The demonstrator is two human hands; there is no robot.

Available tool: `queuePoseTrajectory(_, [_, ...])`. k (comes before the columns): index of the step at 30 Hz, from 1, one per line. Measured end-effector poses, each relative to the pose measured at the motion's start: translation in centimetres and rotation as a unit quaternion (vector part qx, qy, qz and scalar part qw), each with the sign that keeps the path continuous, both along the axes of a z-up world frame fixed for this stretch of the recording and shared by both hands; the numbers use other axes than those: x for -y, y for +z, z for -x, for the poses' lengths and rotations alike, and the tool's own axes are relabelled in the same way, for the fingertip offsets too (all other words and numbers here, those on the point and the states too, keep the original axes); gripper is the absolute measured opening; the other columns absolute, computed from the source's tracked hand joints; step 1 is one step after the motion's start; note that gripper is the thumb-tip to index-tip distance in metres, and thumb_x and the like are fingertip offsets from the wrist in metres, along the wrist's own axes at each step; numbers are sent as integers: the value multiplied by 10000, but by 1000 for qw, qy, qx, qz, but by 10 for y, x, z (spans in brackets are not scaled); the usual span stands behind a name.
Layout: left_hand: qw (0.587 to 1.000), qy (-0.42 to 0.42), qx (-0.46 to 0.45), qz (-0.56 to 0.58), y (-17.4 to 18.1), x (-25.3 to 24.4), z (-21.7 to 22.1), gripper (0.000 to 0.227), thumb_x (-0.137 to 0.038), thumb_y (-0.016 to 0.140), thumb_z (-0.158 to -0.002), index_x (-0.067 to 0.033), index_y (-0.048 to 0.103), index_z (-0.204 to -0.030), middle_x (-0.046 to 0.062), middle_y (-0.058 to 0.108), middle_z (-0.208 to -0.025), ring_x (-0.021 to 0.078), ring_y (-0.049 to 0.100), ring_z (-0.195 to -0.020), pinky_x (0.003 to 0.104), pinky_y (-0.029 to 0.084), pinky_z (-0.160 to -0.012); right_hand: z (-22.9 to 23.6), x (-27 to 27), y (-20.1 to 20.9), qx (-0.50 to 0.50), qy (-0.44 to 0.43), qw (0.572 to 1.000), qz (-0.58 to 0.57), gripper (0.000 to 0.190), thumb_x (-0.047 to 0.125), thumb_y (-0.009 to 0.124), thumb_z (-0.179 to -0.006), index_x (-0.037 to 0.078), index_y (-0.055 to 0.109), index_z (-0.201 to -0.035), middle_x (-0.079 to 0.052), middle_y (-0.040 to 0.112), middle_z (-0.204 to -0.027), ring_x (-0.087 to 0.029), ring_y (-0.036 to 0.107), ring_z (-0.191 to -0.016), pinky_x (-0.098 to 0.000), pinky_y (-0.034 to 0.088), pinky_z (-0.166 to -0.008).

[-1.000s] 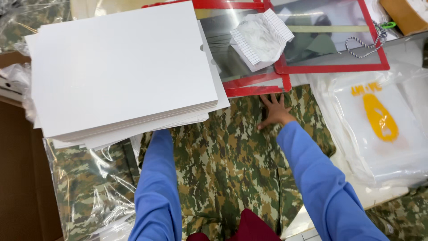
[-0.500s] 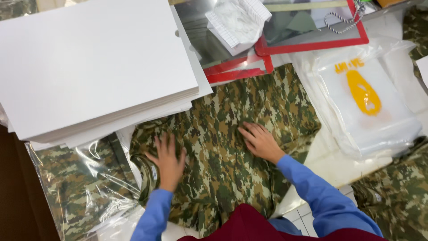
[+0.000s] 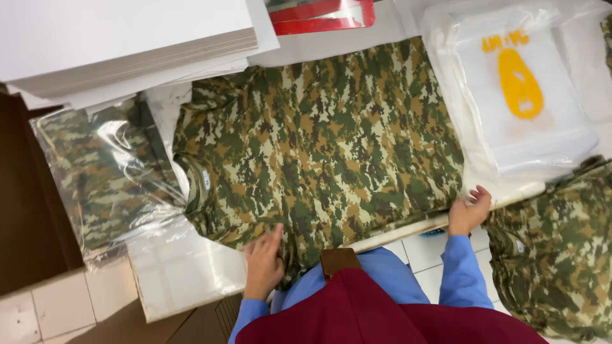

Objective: The person folds camouflage-patterned t-shirts by hand on a white table using a paper guide, places the folded shirts into individual plastic bags, and then puts the bagged shirts into a cardboard box.

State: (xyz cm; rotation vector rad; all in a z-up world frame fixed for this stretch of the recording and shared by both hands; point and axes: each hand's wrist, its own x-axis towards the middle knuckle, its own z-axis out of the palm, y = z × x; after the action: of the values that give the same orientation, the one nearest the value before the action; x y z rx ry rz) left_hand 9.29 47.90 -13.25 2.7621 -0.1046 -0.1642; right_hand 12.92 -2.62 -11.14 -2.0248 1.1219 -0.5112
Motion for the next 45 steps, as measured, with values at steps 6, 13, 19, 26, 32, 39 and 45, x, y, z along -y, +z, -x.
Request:
queuePoseTrajectory(6, [995, -57, -83, -26, 7, 15, 37, 647, -123, 587, -872, -215, 509, -1508, 110, 516, -1147, 325, 587, -865, 454, 558, -546, -21, 3, -18, 45, 277, 880, 383, 507, -146, 621, -859, -71, 614, -1360, -261, 511, -1356, -442, 453, -1234, -589, 421, -973])
queuePoseTrajectory(13, [782, 374, -475, -155, 31, -58, 71, 473, -491, 474, -993, -167, 807, -1087, 28, 753, -1121, 234, 731, -984, 370, 568, -785, -25, 16, -45, -75, 388, 876, 277, 605, 464, 412, -1069, 120, 490, -1560, -252, 344, -1668, -454, 309, -1512, -666, 184, -1231])
queuePoseTrajectory(19, [960, 202, -106, -163, 69, -47, -39, 584, -358, 579, -982, -67, 491, -1482, 133, 697, -1235, 330, 667, -1122, 485, 581, -885, -24, 18, -52, -52, 370, 878, 299, 584, 417, 451, -1066, 79, 542, -1534, -283, 388, -1647, -484, 350, -1484, -663, 212, -1236])
queuePoseTrajectory(26, [879, -58, 462, -103, 264, 45, -274, 311, -230, 715, -1036, -89, 651, -1306, 59, 706, -1154, 221, 662, -1010, 346, 571, -808, -26, 19, -54, -62, 362, 880, 301, 595, 451, 454, -1051, 106, 552, -1526, -252, 395, -1661, -447, 350, -1506, -645, 223, -1240])
queuePoseTrajectory(32, [954, 63, 236, -175, 275, 70, -411, 1197, -1028, 390, -825, -27, 528, -1467, 55, 550, -754, 199, 472, -578, 336, 361, -430, -25, 19, -57, -73, 357, 885, 289, 581, 440, 452, -1038, 138, 527, -1528, -231, 391, -1655, -431, 355, -1504, -622, 257, -1227])
queuePoseTrajectory(39, [942, -84, 166, -280, 283, 61, -431, 881, -890, 515, -891, -370, 413, -1594, 119, 573, -715, 244, 505, -582, 357, 409, -460, -22, 19, -59, -76, 356, 891, 272, 565, 420, 452, -1043, 141, 518, -1530, -216, 370, -1667, -418, 334, -1516, -620, 247, -1234])
queuePoseTrajectory(45, [832, -245, 250, -431, 296, 38, -427, 620, -640, 340, -1052, -411, 304, -1627, 236, 662, -1322, 221, 663, -506, 337, 556, -420, -23, 19, -64, -85, 349, 884, 299, 558, 410, 477, -1025, 124, 560, -1497, -212, 413, -1650, -415, 370, -1497, -627, 288, -1208])
